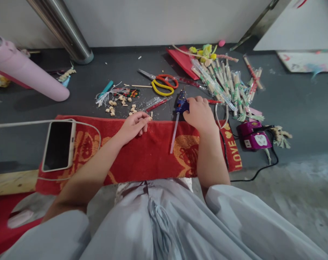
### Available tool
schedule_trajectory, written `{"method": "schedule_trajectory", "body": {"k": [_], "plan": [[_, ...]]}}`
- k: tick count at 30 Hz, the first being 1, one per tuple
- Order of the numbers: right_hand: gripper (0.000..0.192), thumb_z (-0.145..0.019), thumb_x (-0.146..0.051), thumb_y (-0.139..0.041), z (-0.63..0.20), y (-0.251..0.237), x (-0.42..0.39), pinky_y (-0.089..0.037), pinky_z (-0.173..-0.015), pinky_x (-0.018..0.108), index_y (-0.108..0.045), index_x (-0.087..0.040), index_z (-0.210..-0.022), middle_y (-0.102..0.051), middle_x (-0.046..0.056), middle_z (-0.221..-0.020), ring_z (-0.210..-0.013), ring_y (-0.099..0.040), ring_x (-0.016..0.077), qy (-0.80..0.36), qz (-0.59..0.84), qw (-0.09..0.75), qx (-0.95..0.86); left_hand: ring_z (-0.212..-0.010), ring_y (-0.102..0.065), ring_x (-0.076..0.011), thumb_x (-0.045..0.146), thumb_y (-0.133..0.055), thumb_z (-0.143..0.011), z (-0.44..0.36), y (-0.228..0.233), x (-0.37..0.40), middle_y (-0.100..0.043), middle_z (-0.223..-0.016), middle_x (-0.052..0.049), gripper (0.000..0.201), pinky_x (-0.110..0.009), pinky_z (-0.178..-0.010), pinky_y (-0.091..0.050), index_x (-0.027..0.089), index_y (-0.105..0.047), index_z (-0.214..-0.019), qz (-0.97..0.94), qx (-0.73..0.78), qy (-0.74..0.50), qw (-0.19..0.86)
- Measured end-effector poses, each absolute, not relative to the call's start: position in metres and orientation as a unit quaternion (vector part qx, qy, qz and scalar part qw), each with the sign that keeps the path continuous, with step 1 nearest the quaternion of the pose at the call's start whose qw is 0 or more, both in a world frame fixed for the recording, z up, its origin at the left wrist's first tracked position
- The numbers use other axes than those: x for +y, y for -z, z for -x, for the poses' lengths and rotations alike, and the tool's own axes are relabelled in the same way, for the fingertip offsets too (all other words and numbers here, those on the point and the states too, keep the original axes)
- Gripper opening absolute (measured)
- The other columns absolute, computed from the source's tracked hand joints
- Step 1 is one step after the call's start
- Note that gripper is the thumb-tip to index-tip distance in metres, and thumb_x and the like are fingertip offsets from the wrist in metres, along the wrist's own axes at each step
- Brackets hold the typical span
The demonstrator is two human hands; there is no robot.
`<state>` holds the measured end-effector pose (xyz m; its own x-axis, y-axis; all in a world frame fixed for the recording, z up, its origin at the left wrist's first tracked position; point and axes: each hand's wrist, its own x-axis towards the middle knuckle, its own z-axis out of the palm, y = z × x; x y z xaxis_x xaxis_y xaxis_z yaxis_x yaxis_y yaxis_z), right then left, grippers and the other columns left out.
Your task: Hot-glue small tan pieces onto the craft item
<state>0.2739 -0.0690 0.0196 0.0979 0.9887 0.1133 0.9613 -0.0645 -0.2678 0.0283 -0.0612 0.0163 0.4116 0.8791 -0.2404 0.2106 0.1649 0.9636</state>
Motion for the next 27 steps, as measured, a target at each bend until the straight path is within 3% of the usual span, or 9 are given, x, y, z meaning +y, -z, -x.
{"method": "schedule_trajectory", "body": {"k": [9,18,27], "plan": [[0.032,-0.077,-0.009,-0.055,-0.268,-0.022,-0.069,-0.046,-0.088,0.056,-0.057,-0.006,-0.108,-0.051,0.028,-0.121,-0.11,-0.054,0.0387,-0.045,0.785,0.119,-0.606,-0.04,-0.044,-0.0043,0.035,-0.059,-0.083,-0.028,-0.019,-0.062,-0.055,-0.053,0.005,0.019,-0.015,-0.041,-0.034,0.017,-0.056,-0.087,-0.587,0.47,-0.27,0.601],[0.026,-0.079,-0.021,-0.063,-0.275,-0.001,-0.063,-0.045,-0.088,0.056,-0.057,-0.009,-0.102,-0.06,0.024,-0.105,-0.104,-0.056,0.0358,-0.027,0.778,0.144,-0.611,-0.04,-0.045,-0.0044,0.036,-0.06,-0.083,-0.028,-0.017,-0.062,-0.055,-0.054,0.005,0.02,-0.016,-0.041,-0.035,0.017,-0.056,-0.088,-0.59,0.47,-0.268,0.6],[0.03,-0.084,-0.017,-0.055,-0.269,-0.015,-0.062,-0.043,-0.093,0.056,-0.052,-0.008,-0.113,-0.057,0.024,-0.113,-0.112,-0.055,0.0376,-0.07,0.751,0.166,-0.636,-0.041,-0.045,-0.0045,0.034,-0.06,-0.083,-0.029,-0.019,-0.063,-0.055,-0.054,0.005,0.019,-0.016,-0.041,-0.034,0.016,-0.056,-0.089,-0.583,0.476,-0.265,0.603]]}}
